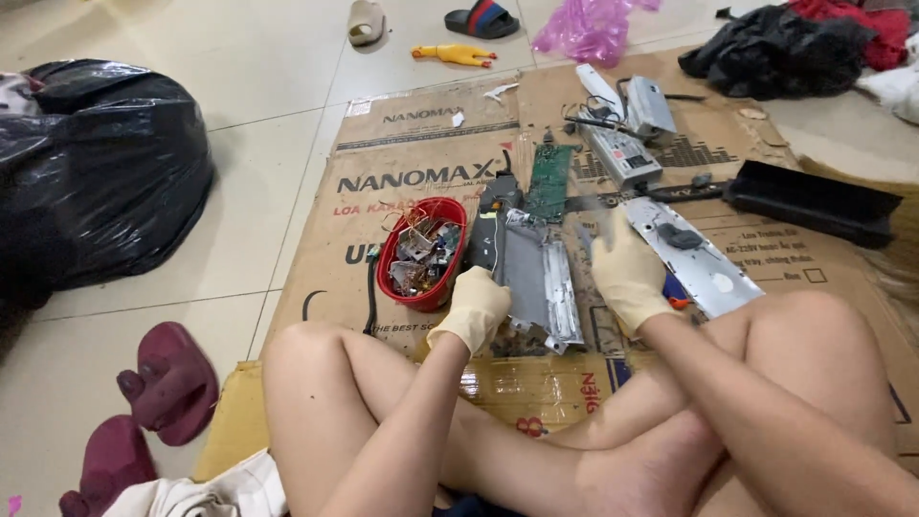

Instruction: Removing screws from a metal panel using a screwdriver and prying the components apart.

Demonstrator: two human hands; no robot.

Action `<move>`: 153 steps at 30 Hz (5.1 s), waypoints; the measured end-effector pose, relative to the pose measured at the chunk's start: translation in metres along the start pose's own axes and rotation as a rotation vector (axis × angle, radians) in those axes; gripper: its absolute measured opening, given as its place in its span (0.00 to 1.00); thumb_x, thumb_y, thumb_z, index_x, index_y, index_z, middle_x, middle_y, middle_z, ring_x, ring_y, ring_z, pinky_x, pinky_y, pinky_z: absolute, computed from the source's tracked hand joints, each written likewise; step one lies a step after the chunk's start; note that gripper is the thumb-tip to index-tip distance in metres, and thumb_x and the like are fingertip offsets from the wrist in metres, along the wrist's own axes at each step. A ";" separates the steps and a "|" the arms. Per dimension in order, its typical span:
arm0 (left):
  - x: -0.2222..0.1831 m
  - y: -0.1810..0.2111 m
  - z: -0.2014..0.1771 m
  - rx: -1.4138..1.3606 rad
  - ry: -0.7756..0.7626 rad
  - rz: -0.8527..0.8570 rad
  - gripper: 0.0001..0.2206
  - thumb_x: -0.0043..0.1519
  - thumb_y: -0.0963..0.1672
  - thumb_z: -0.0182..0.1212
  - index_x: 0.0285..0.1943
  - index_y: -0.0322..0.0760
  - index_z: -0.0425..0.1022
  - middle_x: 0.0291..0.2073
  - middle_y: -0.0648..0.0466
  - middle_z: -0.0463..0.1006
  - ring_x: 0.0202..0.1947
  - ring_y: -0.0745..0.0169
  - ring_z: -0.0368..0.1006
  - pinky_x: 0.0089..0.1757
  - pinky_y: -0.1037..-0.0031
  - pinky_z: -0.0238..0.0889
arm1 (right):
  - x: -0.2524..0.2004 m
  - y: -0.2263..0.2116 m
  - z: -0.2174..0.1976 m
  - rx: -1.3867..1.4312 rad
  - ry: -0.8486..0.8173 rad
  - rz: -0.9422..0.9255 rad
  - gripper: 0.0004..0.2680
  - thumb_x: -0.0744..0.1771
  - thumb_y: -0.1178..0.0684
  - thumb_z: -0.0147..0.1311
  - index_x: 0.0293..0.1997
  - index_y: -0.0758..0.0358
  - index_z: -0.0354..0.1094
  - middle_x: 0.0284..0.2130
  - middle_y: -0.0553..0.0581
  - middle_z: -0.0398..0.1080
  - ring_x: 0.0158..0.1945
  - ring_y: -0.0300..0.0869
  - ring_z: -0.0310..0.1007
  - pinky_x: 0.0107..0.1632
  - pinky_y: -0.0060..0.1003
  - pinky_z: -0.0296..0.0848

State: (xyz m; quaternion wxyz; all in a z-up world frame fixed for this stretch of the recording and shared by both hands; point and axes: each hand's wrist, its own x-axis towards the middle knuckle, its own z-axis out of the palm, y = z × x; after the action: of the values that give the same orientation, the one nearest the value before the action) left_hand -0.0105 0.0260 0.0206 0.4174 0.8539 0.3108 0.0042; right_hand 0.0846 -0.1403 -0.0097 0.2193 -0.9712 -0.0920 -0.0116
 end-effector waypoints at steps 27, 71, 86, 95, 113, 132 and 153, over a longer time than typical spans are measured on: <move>0.021 -0.069 -0.008 -0.276 0.069 -0.415 0.41 0.47 0.56 0.71 0.63 0.23 0.67 0.60 0.37 0.72 0.65 0.50 0.66 0.63 0.61 0.56 | -0.029 0.070 -0.016 1.190 -0.464 0.468 0.10 0.61 0.54 0.65 0.42 0.64 0.72 0.26 0.59 0.74 0.26 0.47 0.76 0.29 0.37 0.75; 0.037 -0.078 0.093 -0.458 0.404 -0.230 0.09 0.50 0.46 0.65 0.32 0.36 0.80 0.30 0.43 0.82 0.41 0.44 0.79 0.47 0.64 0.69 | -0.033 0.051 0.007 0.410 0.006 -0.001 0.09 0.64 0.41 0.65 0.44 0.45 0.77 0.24 0.55 0.70 0.33 0.50 0.74 0.42 0.40 0.71; 0.076 -0.108 0.023 -0.819 0.453 -0.095 0.16 0.61 0.52 0.63 0.44 0.37 0.83 0.43 0.44 0.82 0.48 0.55 0.74 0.52 0.66 0.67 | 0.011 0.139 0.003 1.367 -0.229 0.410 0.19 0.71 0.38 0.45 0.46 0.68 0.72 0.26 0.46 0.71 0.28 0.30 0.75 0.39 0.27 0.79; 0.095 -0.138 0.028 -0.601 0.326 -0.278 0.36 0.52 0.59 0.70 0.58 0.26 0.77 0.55 0.39 0.78 0.61 0.47 0.72 0.60 0.62 0.64 | 0.055 0.180 0.069 1.281 -0.358 0.321 0.12 0.68 0.46 0.57 0.51 0.61 0.72 0.40 0.52 0.76 0.42 0.44 0.80 0.60 0.48 0.71; 0.045 -0.057 0.032 -0.301 -0.250 -0.403 0.52 0.38 0.67 0.71 0.67 0.34 0.70 0.61 0.41 0.74 0.64 0.46 0.68 0.60 0.54 0.66 | 0.060 0.145 0.055 -0.347 -0.138 0.189 0.24 0.59 0.31 0.57 0.50 0.60 0.76 0.39 0.62 0.80 0.46 0.56 0.81 0.44 0.56 0.76; 0.060 -0.057 0.042 -0.868 -0.147 -0.278 0.40 0.61 0.65 0.37 0.54 0.30 0.78 0.44 0.43 0.84 0.52 0.42 0.77 0.51 0.57 0.71 | 0.047 0.134 0.017 0.704 -0.540 0.693 0.18 0.71 0.45 0.48 0.58 0.75 0.58 0.44 0.66 0.70 0.53 0.51 0.70 0.53 0.51 0.66; -0.013 -0.064 0.091 -0.399 0.087 -0.436 0.16 0.56 0.43 0.55 0.45 0.20 0.76 0.36 0.40 0.80 0.30 0.52 0.76 0.34 0.70 0.69 | -0.036 0.049 -0.067 1.679 -0.546 0.344 0.20 0.63 0.51 0.53 0.58 0.76 0.58 0.36 0.59 0.71 0.31 0.37 0.69 0.42 0.31 0.70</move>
State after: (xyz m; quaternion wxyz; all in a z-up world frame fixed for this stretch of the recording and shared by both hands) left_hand -0.0307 -0.0159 -0.0811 0.5540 0.6672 0.4978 0.0121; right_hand 0.0597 -0.2185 0.0280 0.8261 -0.4605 0.0274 0.3238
